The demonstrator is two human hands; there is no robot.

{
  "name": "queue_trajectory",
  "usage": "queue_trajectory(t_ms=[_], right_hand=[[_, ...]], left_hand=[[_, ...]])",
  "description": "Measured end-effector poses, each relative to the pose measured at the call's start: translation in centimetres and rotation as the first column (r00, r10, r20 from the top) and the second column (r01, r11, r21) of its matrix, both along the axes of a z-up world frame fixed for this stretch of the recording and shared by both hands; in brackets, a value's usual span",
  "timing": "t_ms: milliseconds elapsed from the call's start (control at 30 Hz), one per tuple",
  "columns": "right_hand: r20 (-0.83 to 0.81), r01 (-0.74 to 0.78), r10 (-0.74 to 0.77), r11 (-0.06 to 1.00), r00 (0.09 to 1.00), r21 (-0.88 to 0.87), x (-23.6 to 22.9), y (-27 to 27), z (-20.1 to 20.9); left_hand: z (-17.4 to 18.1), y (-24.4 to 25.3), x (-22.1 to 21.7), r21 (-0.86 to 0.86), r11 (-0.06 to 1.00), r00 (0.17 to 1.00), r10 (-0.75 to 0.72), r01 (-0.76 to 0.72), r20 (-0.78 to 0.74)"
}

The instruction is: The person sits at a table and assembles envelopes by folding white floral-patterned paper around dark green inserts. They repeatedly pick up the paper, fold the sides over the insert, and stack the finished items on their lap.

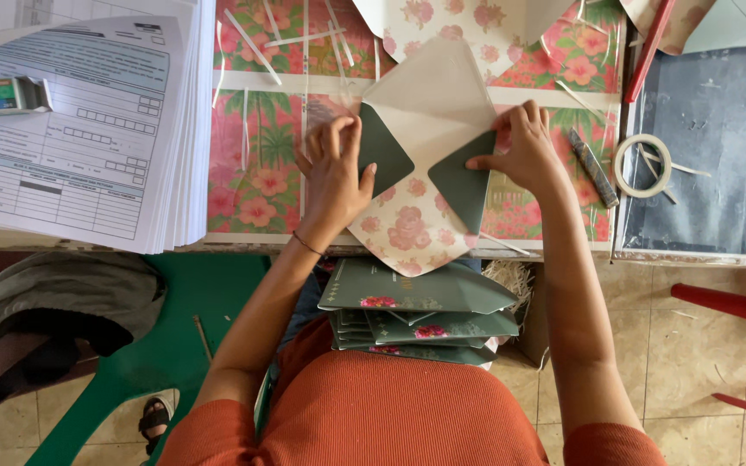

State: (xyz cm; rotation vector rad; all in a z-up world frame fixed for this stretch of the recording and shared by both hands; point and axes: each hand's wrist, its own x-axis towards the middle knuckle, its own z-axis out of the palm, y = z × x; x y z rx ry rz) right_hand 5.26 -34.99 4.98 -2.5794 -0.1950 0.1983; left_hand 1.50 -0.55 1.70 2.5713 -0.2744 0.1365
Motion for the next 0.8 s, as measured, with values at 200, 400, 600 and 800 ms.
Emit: queue_trajectory(t_ms=[200,400,600,800], right_hand=[[-0.093,0.051,-0.066,0.986,0.993,-0.161,-1.5,1.1,1.0],[0.008,-0.054,0.057,0.978,0.998,-0.203,-0.7,2.7,1.9],[-0.068,-0.330,0.342,0.932,0.937,0.148,-2.3,5.2,4.9],[0.027,-0.412,0.417,0.882,0.908,0.227,-3.1,3.9,2.3]], left_hand=[[0.9,-0.7,-0.3,0.090,0.996,0.995,0.013,-0.022,0.102],[3.5,0.3,3.5,0.103,0.993,0.989,-0.071,0.058,0.126],[3.8,0.5,7.6,0.112,0.862,0.844,-0.506,0.494,0.176],[1.3,0.5,5.2,0.233,0.802,0.831,-0.554,0.550,-0.056]])
